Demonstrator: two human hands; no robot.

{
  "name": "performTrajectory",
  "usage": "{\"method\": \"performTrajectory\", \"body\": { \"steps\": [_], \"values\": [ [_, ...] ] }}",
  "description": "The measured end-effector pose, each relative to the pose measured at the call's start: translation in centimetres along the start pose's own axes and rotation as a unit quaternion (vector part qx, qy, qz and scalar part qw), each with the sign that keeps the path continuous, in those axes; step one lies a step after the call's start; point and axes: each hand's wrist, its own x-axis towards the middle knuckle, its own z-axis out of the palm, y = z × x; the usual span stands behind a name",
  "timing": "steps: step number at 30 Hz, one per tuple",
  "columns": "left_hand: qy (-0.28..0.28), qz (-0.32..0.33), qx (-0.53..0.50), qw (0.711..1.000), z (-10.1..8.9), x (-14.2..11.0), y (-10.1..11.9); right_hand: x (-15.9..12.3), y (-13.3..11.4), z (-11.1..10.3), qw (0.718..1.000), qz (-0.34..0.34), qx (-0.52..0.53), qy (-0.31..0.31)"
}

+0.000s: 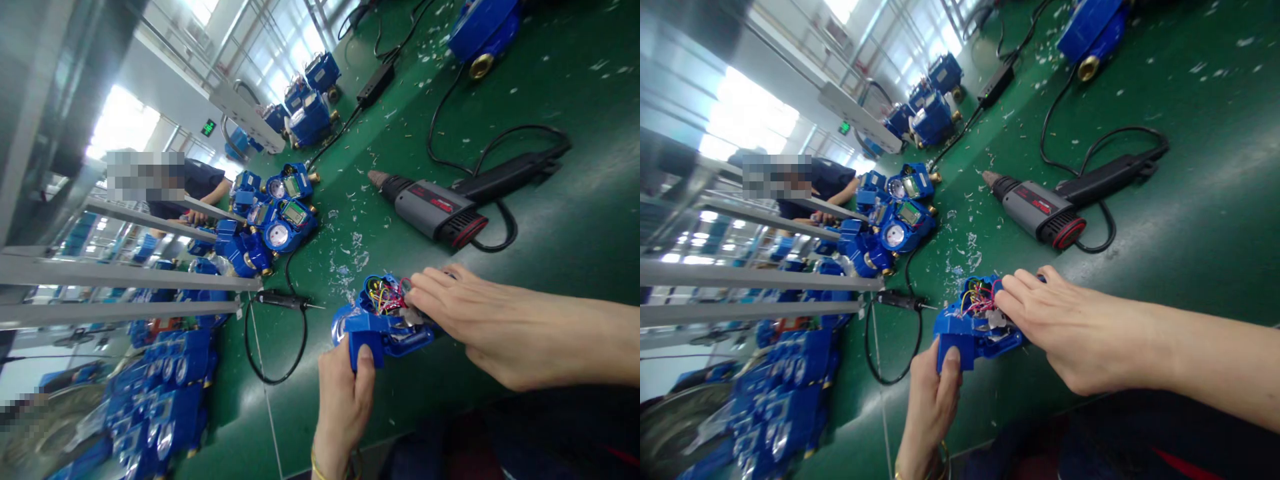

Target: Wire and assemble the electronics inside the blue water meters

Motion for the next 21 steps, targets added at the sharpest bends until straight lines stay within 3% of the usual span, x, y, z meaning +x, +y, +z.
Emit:
{"method": "performTrajectory", "body": {
  "steps": [10,21],
  "values": [
    [0.011,0.055,0.062,0.996,-0.5,-0.1,-0.5,0.4,-0.6,-0.6,1.0,-0.006,-0.007,0.007],
    [0.015,0.103,0.072,0.992,-0.8,0.0,-0.5,-0.1,-0.7,0.7,0.998,0.0,0.055,0.004]
  ]
}}
